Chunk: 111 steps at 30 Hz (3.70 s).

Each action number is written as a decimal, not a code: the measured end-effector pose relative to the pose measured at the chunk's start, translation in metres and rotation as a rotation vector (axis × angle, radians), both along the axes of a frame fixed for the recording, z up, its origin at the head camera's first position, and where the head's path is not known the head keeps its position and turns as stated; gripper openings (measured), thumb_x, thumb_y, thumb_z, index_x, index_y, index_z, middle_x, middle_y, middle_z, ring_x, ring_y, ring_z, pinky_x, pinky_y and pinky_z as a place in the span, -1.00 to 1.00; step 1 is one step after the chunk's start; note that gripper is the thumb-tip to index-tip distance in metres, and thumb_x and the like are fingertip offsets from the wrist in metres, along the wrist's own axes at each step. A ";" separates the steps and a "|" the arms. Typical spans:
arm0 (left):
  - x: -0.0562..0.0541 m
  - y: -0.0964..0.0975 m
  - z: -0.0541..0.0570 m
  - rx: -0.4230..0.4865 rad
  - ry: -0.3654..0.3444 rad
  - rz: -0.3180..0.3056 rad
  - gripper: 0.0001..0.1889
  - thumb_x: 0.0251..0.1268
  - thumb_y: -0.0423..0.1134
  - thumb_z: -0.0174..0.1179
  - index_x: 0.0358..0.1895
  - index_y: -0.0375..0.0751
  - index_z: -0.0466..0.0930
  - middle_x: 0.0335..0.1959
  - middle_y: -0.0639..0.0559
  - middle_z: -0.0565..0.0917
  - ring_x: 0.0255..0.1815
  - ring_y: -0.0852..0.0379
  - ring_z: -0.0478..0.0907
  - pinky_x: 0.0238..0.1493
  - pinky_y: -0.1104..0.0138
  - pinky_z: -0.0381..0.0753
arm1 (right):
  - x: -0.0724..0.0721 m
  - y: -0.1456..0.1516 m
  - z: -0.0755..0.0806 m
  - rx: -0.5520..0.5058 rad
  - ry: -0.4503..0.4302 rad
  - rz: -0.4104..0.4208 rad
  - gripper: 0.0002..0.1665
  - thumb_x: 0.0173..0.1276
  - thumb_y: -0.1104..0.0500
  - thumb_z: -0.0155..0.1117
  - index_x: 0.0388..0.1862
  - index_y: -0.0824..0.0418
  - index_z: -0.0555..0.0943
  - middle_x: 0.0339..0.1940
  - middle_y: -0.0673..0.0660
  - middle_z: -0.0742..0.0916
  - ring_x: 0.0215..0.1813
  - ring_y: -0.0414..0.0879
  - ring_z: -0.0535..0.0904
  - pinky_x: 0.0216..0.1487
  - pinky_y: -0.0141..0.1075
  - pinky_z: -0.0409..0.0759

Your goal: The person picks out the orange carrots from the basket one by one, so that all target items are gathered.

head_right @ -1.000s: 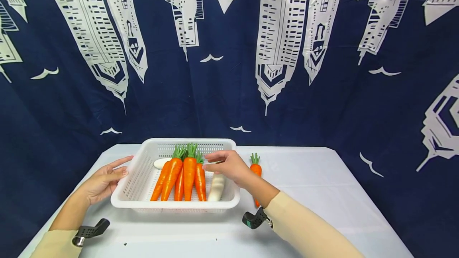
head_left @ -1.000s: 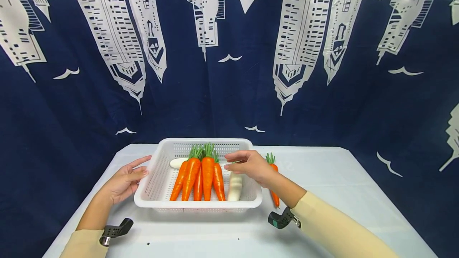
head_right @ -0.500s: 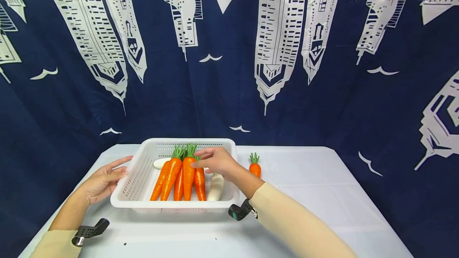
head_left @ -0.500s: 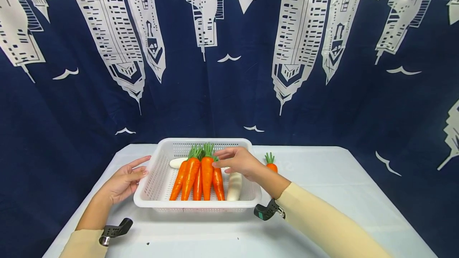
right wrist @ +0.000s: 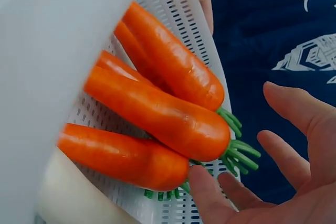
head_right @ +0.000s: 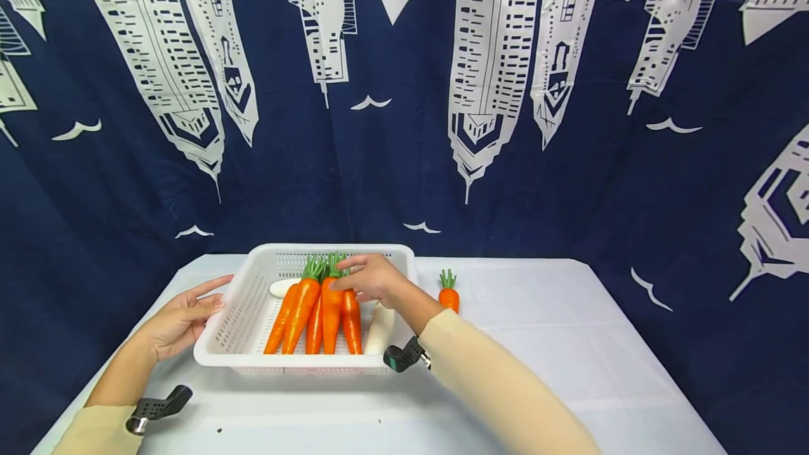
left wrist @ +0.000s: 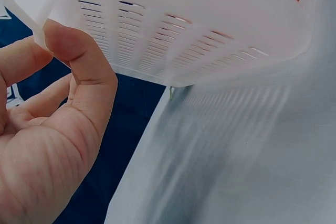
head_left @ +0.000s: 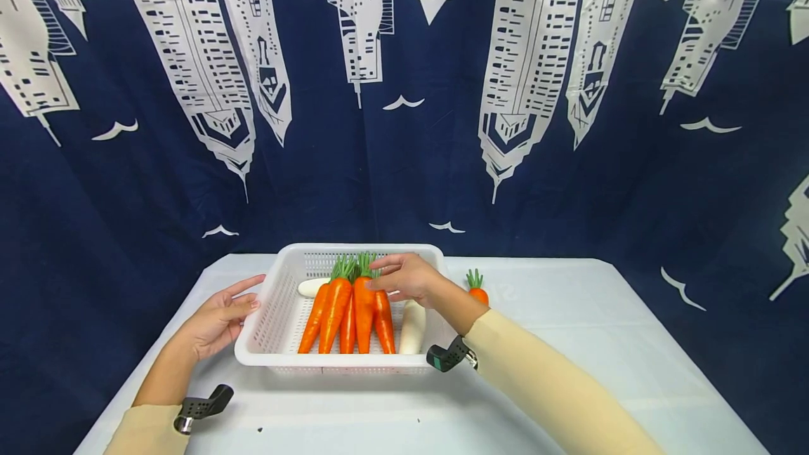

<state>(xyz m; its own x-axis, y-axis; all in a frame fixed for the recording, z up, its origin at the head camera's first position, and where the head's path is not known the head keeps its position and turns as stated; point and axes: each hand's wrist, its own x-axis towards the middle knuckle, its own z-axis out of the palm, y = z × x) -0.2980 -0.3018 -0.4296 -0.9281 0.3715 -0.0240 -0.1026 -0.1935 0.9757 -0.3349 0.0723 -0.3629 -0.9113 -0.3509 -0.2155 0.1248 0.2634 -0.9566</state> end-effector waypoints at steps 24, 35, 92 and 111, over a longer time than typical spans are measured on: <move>0.000 0.001 0.000 0.013 0.005 -0.017 -0.33 0.49 -0.54 0.02 0.58 -0.17 0.05 0.03 0.15 0.74 0.01 0.20 0.73 0.06 0.23 0.75 | -0.024 -0.008 -0.012 0.122 -0.072 0.013 -0.43 0.10 0.33 0.58 0.14 0.13 0.71 -0.26 0.07 0.73 -0.11 0.03 0.59 0.13 0.01 0.71; -0.002 -0.001 -0.003 0.023 0.013 -0.023 -0.36 0.49 -0.55 0.02 0.54 -0.12 0.13 0.05 0.14 0.75 0.01 0.19 0.73 0.05 0.22 0.75 | -0.023 -0.017 -0.015 0.118 -0.060 0.034 -0.38 0.09 0.39 0.57 0.17 0.09 0.72 -0.33 0.06 0.65 -0.23 -0.03 0.50 0.07 -0.03 0.73; 0.000 -0.002 -0.003 0.009 0.033 -0.043 -0.35 0.50 -0.55 0.01 0.56 -0.15 0.06 0.05 0.14 0.74 0.01 0.18 0.73 0.05 0.22 0.75 | -0.022 0.005 -0.004 -0.161 -0.054 -0.002 -0.32 0.27 0.51 0.33 0.39 0.26 0.54 -0.09 0.19 0.76 -0.22 -0.05 0.71 0.13 0.06 0.71; -0.001 -0.002 -0.002 0.033 0.027 -0.051 -0.33 0.50 -0.56 0.00 0.59 -0.23 0.01 0.07 0.11 0.76 0.04 0.16 0.74 0.06 0.23 0.75 | -0.009 0.030 0.003 -0.192 -0.048 -0.004 -0.43 0.36 0.32 0.32 0.34 0.07 0.58 -0.02 0.13 0.74 -0.30 -0.07 0.69 -0.04 -0.04 0.78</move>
